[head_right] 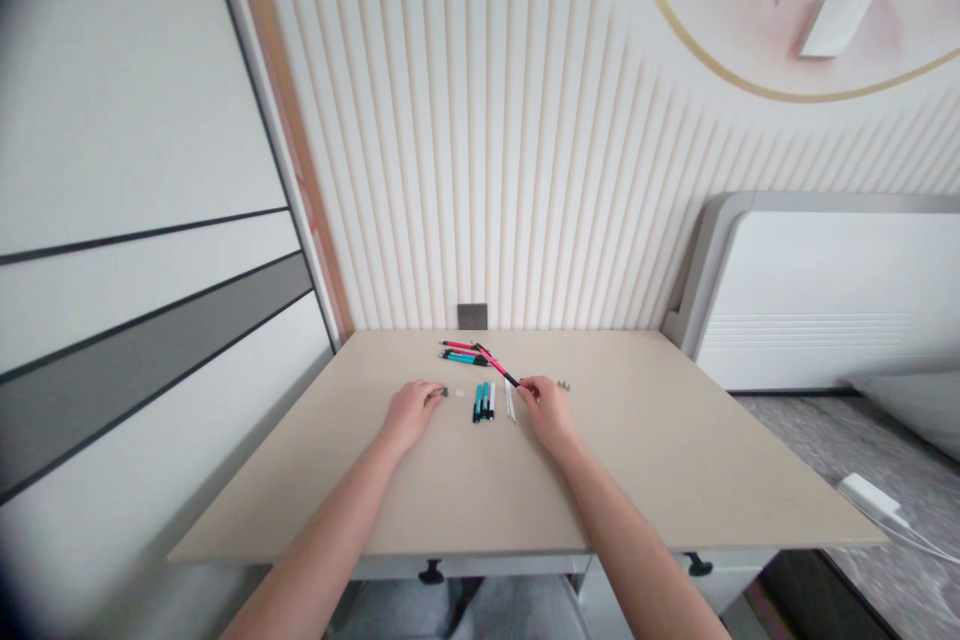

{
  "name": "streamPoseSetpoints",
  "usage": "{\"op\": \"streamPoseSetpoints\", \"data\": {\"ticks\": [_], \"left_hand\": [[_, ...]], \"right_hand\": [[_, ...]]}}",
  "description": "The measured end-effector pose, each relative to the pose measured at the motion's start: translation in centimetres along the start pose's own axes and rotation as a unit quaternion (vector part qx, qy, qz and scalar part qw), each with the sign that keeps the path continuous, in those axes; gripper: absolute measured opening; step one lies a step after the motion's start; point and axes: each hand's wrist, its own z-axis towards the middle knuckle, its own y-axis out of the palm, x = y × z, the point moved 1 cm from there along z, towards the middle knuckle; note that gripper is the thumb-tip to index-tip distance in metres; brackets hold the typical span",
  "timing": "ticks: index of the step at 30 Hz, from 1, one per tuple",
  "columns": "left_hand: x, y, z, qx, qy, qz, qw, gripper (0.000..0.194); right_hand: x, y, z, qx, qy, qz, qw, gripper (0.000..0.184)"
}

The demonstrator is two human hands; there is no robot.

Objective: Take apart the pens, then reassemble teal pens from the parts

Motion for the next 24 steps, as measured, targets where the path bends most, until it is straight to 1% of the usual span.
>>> {"op": "streamPoseSetpoints", "data": {"ticks": [6, 12, 18, 22, 24], "left_hand": [[-0.13, 0.11, 0.67, 0.0, 0.003, -0.009, 1.0, 0.022], [-0.18, 0.3, 0.97, -0.004, 0.025, -0.025, 0.999, 0.024], [0.0, 0.13, 1.04, 0.002, 0.048, -0.016, 0.999, 0.035], [0.17, 0.1, 1.01, -0.001, 0.077, -0.011, 0.997, 0.033], [0.22, 0.08, 0.96, 0.002, 0.082, -0.012, 0.997, 0.032]], "right_hand": [[-0.65, -0.07, -0.51, 0.006, -0.024, 0.022, 0.999, 0.025], [-0.45, -0.4, -0.38, 0.008, 0.003, 0.025, 1.0, 0.024], [-0.26, -0.42, -0.34, 0.009, 0.003, 0.022, 1.0, 0.023], [-0.28, -0.43, -0.3, 0.001, 0.004, 0.015, 1.0, 0.024], [-0.36, -0.45, -0.31, -0.002, 0.005, 0.017, 1.0, 0.024]]}}
